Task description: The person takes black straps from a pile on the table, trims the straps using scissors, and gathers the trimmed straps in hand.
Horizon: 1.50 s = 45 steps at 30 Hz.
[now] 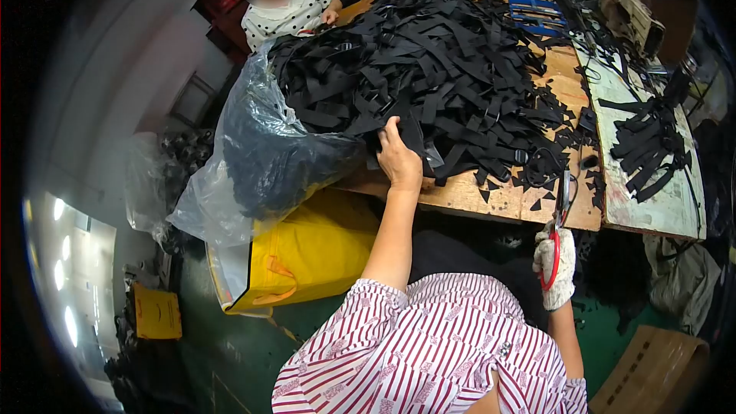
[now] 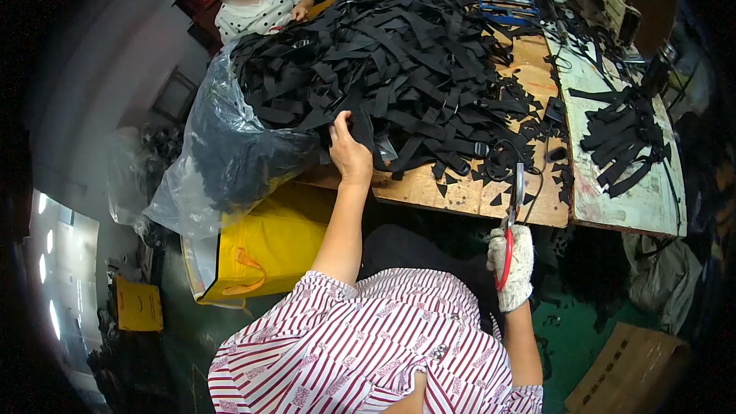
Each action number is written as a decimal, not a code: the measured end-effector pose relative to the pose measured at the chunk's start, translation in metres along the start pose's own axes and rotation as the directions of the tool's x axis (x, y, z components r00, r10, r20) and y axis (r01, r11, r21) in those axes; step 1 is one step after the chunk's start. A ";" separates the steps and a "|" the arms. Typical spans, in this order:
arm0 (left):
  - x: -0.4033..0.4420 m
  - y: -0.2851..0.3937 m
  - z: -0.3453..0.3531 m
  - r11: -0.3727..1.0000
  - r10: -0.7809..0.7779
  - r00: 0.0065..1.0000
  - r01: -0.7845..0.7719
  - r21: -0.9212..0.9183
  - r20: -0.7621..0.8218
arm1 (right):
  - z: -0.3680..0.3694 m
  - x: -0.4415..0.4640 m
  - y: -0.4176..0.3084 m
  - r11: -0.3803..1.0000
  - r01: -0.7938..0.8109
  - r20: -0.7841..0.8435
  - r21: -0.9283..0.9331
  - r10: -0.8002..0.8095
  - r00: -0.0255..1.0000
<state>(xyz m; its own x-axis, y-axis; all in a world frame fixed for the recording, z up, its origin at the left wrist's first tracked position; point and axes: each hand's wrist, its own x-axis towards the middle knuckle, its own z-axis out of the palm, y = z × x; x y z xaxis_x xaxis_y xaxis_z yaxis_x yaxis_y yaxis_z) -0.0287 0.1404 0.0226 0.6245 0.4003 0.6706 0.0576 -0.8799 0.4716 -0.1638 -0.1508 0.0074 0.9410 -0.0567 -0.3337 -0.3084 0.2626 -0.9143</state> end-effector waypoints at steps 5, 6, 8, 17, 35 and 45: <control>0.005 -0.008 0.005 0.998 0.005 0.999 -0.008 -0.066 -0.050 | 0.000 0.001 0.008 0.999 0.026 0.016 -0.045 -0.026 1.000; 0.005 -0.013 0.008 0.992 0.030 0.998 -0.038 -0.121 -0.062 | 0.001 0.001 0.009 0.995 0.017 0.011 -0.098 -0.016 1.000; 0.001 -0.013 0.003 0.667 -0.212 0.950 0.313 -0.676 0.231 | 0.008 0.001 0.010 0.993 0.032 -0.057 -0.115 -0.039 0.998; -0.045 0.013 -0.059 0.137 -0.114 0.655 0.755 -0.641 0.747 | 0.020 -0.001 0.009 0.979 0.004 0.045 -0.204 0.006 0.999; -0.080 0.046 -0.049 0.038 -0.046 0.399 0.917 -0.398 0.916 | 0.028 0.000 0.008 0.557 0.300 0.227 -0.774 -0.199 0.953; -0.095 0.061 -0.047 0.125 0.062 0.357 0.924 -0.362 0.932 | 0.023 0.003 -0.002 0.550 0.280 0.257 -0.787 -0.120 0.959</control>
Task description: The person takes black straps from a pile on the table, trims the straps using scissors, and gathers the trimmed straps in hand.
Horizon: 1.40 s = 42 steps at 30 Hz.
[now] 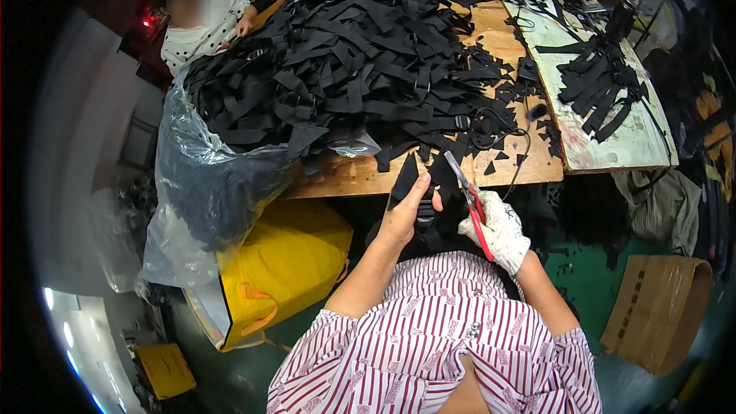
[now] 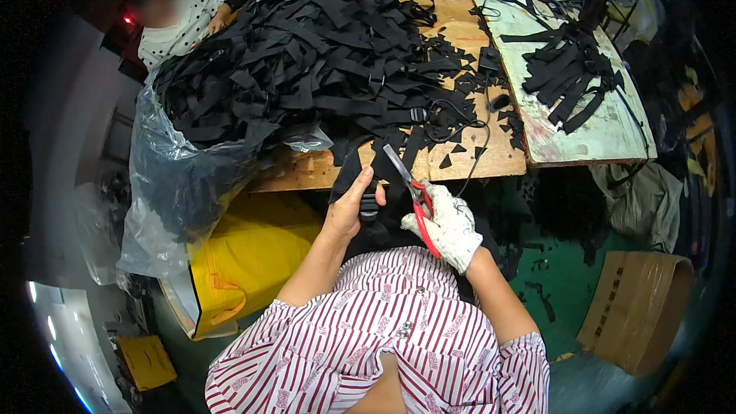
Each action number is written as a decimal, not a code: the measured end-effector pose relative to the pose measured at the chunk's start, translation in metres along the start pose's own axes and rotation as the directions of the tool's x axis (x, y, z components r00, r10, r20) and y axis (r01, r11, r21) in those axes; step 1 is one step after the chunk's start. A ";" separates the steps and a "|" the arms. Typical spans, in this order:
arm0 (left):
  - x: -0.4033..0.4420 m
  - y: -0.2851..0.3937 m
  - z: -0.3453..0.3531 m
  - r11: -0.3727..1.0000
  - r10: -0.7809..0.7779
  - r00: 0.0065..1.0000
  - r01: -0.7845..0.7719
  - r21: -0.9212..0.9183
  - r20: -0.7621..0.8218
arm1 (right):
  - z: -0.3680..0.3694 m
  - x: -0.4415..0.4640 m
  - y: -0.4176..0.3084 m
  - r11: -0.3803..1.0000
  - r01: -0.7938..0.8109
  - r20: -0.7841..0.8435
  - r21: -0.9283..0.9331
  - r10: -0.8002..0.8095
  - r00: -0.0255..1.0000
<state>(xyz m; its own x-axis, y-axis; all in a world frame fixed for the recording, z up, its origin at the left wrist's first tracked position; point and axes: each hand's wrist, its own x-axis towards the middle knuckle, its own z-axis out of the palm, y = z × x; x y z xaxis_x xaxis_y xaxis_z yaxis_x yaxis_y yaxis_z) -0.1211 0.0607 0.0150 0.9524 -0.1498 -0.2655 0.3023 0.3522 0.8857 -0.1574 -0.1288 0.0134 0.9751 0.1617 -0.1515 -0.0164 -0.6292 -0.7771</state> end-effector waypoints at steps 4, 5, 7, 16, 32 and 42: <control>-0.002 0.009 0.008 0.976 0.115 0.993 -0.113 0.185 0.003 | -0.003 -0.002 0.000 1.000 0.010 -0.024 -0.024 -0.010 1.000; -0.001 0.009 0.008 0.976 0.114 0.993 -0.112 0.187 0.002 | -0.002 -0.002 0.001 0.999 0.023 -0.035 -0.027 -0.024 0.999; 0.000 0.009 0.008 0.991 0.072 0.995 -0.079 0.104 0.073 | -0.002 -0.002 0.000 0.999 0.026 -0.041 -0.042 -0.027 0.999; -0.002 0.001 0.014 0.980 0.105 0.994 -0.099 0.172 -0.026 | -0.007 -0.005 -0.007 0.998 0.051 -0.042 -0.040 -0.053 0.998; -0.006 -0.002 0.021 0.808 0.257 0.963 -0.261 0.528 0.082 | 0.000 -0.005 0.012 0.996 0.080 -0.041 -0.024 -0.081 0.996; -0.005 -0.007 0.019 0.837 0.214 0.975 -0.217 0.502 0.066 | 0.014 -0.009 0.018 0.986 0.126 -0.173 0.106 -0.106 0.979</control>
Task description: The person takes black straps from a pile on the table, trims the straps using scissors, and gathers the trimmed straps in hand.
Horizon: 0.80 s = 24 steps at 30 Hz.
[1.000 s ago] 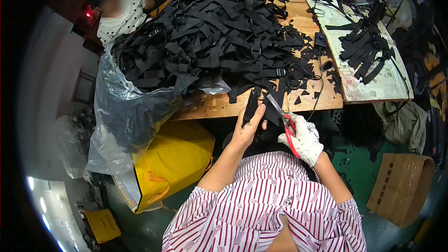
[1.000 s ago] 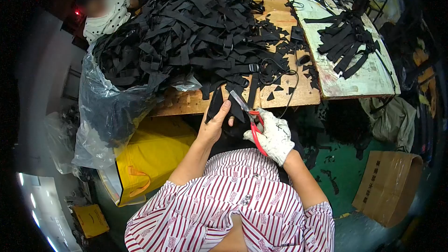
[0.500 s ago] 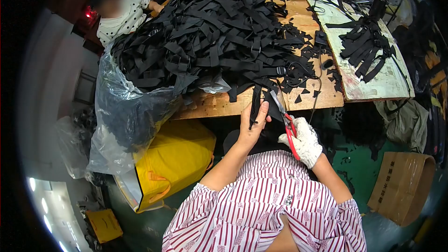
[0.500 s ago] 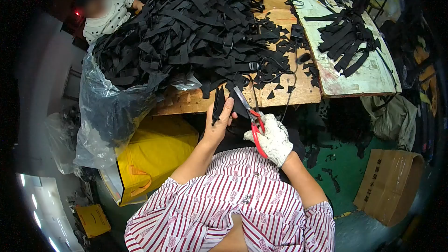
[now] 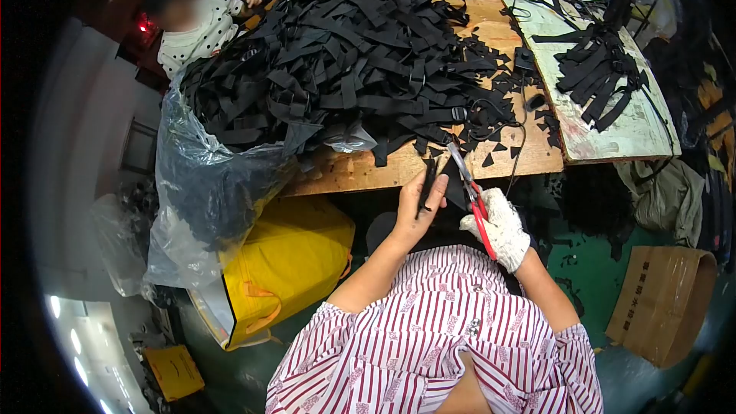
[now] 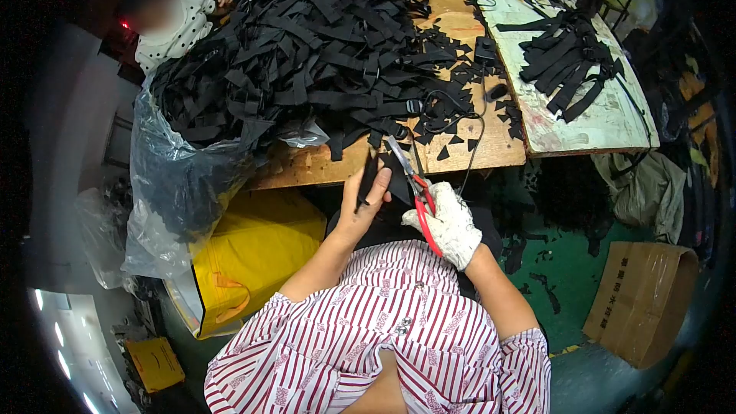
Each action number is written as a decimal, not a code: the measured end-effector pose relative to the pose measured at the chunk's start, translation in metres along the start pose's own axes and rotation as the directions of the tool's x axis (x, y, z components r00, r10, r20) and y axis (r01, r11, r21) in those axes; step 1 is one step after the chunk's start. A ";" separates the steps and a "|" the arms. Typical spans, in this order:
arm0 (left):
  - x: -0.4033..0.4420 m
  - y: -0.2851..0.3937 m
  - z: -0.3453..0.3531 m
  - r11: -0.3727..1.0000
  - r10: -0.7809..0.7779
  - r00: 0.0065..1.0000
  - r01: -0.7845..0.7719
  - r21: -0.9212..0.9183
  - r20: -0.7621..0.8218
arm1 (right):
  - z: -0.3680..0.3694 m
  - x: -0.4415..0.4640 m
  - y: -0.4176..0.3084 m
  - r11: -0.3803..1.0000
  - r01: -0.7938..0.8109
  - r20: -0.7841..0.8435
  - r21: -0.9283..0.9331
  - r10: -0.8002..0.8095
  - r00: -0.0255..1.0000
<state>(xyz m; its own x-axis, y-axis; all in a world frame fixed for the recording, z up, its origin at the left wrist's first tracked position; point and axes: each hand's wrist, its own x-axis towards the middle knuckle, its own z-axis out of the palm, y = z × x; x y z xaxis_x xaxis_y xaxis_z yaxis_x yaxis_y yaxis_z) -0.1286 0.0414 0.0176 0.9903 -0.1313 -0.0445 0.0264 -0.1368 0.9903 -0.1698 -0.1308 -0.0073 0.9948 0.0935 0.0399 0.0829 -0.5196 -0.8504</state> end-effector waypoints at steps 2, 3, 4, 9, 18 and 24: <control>0.002 0.002 -0.004 0.991 -0.097 0.995 0.096 -0.098 -0.004 | 0.004 -0.001 0.007 0.971 -0.133 0.073 0.199 0.121 0.990; 0.001 0.002 -0.005 0.986 -0.116 0.993 0.113 -0.119 -0.023 | 0.011 0.000 0.024 0.955 -0.114 0.043 0.274 0.106 0.993; 0.001 0.001 -0.005 0.982 -0.136 0.990 0.129 -0.141 -0.042 | 0.004 0.001 0.012 0.894 -0.196 0.056 0.403 0.190 0.980; 0.008 -0.004 -0.026 0.932 -0.119 0.989 0.142 -0.334 0.090 | -0.013 0.011 0.005 0.740 -0.428 0.062 0.519 0.467 0.882; -0.001 -0.006 -0.056 0.854 0.511 0.834 -0.519 0.018 -0.209 | -0.012 0.011 -0.012 0.783 -0.348 0.002 0.515 0.405 0.914; 0.003 0.070 -0.101 0.791 0.457 0.790 -0.571 -0.219 -0.410 | -0.009 0.008 -0.013 0.760 -0.338 0.005 0.554 0.404 0.915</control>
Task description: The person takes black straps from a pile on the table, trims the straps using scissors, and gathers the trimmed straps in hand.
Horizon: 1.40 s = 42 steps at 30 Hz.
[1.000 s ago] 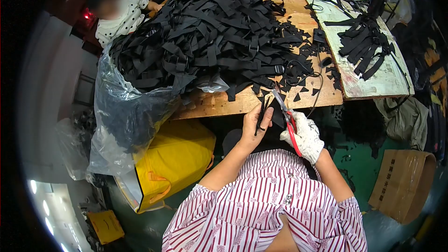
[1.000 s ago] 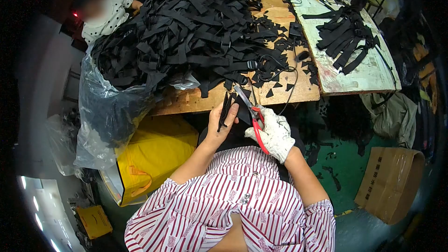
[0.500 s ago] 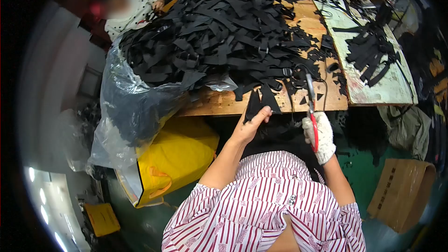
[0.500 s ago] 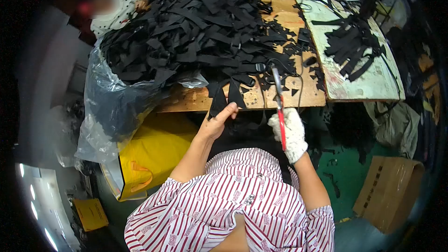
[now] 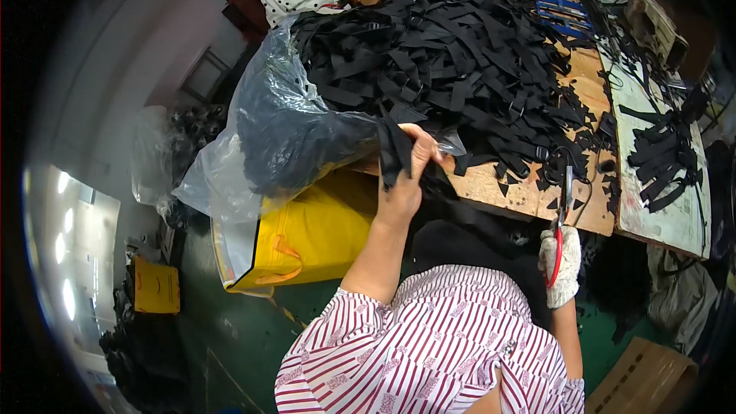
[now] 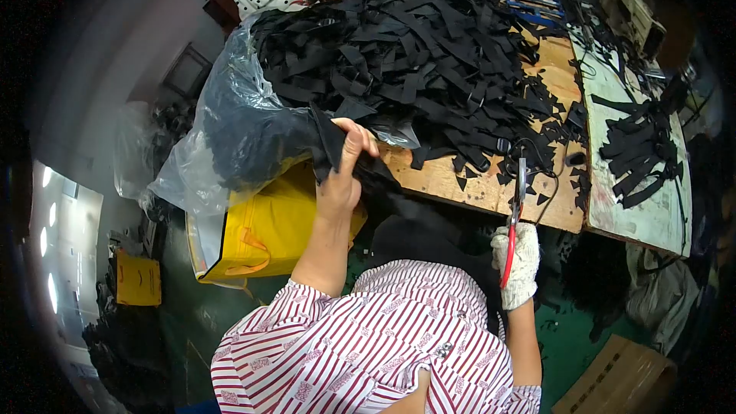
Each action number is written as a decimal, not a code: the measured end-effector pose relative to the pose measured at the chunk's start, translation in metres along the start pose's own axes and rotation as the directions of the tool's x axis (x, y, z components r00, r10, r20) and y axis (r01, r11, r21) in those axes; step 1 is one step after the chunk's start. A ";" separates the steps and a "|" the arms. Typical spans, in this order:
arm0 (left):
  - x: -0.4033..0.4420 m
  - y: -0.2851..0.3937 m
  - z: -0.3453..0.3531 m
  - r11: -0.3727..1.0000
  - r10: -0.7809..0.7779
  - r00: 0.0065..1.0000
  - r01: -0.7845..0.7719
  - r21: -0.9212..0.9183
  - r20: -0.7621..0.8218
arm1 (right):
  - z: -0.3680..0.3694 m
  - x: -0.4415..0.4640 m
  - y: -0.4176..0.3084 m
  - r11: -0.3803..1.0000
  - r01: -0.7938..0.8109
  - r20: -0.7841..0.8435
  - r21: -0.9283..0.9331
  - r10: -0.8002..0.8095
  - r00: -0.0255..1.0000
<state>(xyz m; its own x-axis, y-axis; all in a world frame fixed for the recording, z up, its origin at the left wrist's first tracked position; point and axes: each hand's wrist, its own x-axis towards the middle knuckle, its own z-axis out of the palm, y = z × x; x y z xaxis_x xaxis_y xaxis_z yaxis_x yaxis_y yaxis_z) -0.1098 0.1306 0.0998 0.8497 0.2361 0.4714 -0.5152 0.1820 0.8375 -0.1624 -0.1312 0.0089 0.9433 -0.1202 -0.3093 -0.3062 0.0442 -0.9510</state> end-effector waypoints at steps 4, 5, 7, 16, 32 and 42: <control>-0.003 -0.008 -0.028 0.905 -0.346 0.926 0.288 -0.312 -0.151 | -0.002 -0.005 0.006 0.999 0.052 0.064 0.007 -0.052 0.997; -0.004 -0.014 -0.040 0.895 -0.371 0.918 0.313 -0.318 -0.139 | -0.002 -0.006 0.008 0.999 0.048 0.065 -0.015 -0.047 0.997; -0.005 -0.024 -0.051 0.914 -0.359 0.916 0.306 -0.265 -0.180 | -0.002 -0.006 0.009 0.998 0.045 0.077 -0.044 -0.042 0.996; 0.013 -0.044 -0.083 0.955 -0.205 0.842 0.284 0.087 -0.499 | 0.004 -0.008 0.006 0.998 0.062 0.060 -0.001 -0.062 0.996; 0.010 -0.068 -0.062 0.821 -0.082 0.983 0.162 0.547 -0.167 | 0.009 -0.002 0.012 0.997 0.041 0.087 -0.070 -0.035 0.996; 0.019 -0.107 -0.070 0.809 -0.007 0.982 0.117 0.576 -0.191 | 0.012 -0.005 0.007 0.997 0.014 0.077 -0.078 -0.008 0.997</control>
<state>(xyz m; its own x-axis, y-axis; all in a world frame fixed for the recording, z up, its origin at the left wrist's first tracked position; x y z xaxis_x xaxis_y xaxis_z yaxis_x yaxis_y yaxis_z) -0.0463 0.1825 0.0001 0.8163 0.4124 0.4044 -0.2524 -0.3751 0.8920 -0.1672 -0.1183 0.0039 0.9529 -0.0436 -0.3001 -0.3016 -0.0352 -0.9528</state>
